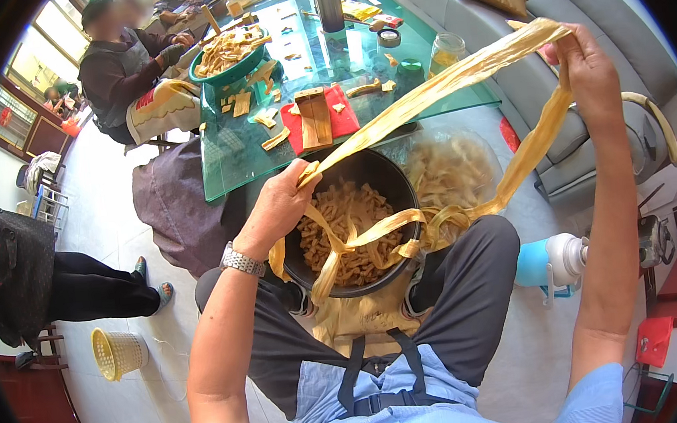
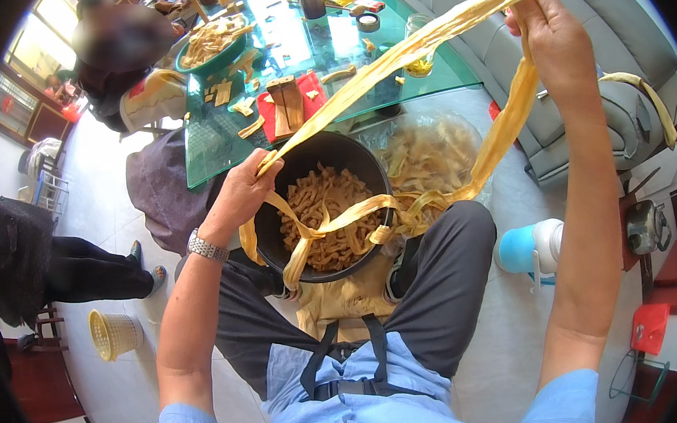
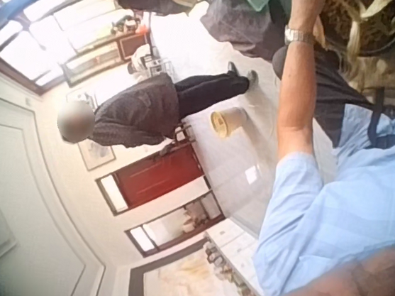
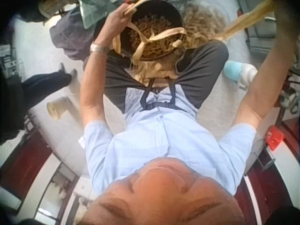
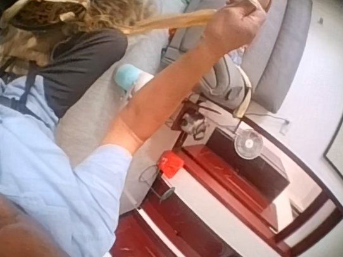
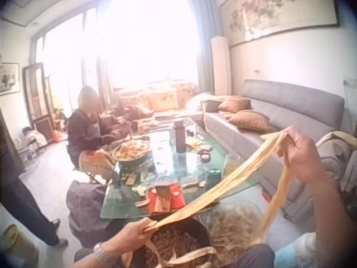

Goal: The person sits on the floor and tears long strips of dried food by hand into smaller pieces, placing them into a black bowl on their lap. Another person is seated across the table doing the same task.

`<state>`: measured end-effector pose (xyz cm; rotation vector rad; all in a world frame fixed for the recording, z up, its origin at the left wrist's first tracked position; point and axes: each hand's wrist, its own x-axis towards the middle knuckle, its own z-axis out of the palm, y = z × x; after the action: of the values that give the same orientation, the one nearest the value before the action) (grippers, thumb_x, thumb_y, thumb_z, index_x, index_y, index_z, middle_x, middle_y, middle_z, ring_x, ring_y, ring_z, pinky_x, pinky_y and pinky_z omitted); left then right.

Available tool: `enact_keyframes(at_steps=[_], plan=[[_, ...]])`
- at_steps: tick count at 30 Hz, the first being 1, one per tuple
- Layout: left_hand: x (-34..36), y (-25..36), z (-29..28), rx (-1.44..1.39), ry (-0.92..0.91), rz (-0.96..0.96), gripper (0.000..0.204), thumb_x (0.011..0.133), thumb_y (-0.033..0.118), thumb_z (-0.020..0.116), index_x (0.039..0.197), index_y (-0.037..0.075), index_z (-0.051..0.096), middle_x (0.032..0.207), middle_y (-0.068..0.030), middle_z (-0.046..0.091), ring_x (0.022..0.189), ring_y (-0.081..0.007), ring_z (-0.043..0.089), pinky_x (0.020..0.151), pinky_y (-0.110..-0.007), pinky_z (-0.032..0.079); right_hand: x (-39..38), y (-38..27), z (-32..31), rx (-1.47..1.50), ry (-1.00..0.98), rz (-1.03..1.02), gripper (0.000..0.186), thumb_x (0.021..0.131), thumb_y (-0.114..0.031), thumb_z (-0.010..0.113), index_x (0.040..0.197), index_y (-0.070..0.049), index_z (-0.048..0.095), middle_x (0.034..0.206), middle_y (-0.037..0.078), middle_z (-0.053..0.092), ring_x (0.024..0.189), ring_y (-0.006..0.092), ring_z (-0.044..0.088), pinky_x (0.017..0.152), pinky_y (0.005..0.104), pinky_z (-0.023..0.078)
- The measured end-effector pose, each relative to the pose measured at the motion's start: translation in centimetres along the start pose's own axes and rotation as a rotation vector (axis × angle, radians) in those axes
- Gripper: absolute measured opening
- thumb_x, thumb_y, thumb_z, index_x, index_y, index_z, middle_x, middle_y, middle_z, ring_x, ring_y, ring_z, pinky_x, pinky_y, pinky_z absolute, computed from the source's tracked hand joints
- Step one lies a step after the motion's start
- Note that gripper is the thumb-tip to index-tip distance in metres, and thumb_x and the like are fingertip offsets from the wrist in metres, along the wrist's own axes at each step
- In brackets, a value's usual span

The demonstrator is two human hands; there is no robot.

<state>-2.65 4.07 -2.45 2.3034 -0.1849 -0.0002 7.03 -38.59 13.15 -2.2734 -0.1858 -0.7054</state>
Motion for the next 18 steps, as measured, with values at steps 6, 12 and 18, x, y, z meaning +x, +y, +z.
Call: enact_keyframes(at_steps=[6, 12, 18], plan=[[-0.5, 1.7, -0.7, -0.049, 0.026, 0.014, 0.015, 0.094, 0.003, 0.065, 0.109, 0.001, 0.062, 0.09, -0.0169, 0.07, 0.08, -0.0289, 0.067, 0.076, -0.035, 0.053, -2.8, 5.3, 0.8, -0.359, -0.342, -0.182, 0.055, 0.094, -0.031, 0.073, 0.14, -0.006, 0.054, 0.135, 0.017, 0.061, 0.127, 0.0319, 0.059, 0.107, 0.0406, 0.046], [-1.2, 4.3, 0.2, -0.137, 0.054, 0.15, 0.029, 0.089, -0.008, 0.062, 0.116, 0.003, 0.062, 0.086, -0.0006, 0.061, 0.079, -0.0067, 0.057, 0.073, -0.026, 0.052, -13.3, -6.6, 12.5, 0.151, -0.76, -0.466, 0.087, 0.084, -0.036, 0.085, 0.153, -0.004, 0.042, 0.149, 0.022, 0.051, 0.142, 0.0356, 0.047, 0.12, 0.0448, 0.037], [-1.1, 5.3, -0.9, -0.287, 0.038, 0.035, 0.014, 0.098, -0.002, 0.062, 0.11, 0.003, 0.062, 0.088, 0.0018, 0.062, 0.074, -0.0042, 0.06, 0.068, -0.022, 0.053, -13.5, -8.0, 15.6, 0.468, -0.871, -0.206, 0.033, 0.101, -0.023, 0.067, 0.126, -0.003, 0.059, 0.112, 0.015, 0.064, 0.105, 0.0339, 0.063, 0.093, 0.0403, 0.05]])
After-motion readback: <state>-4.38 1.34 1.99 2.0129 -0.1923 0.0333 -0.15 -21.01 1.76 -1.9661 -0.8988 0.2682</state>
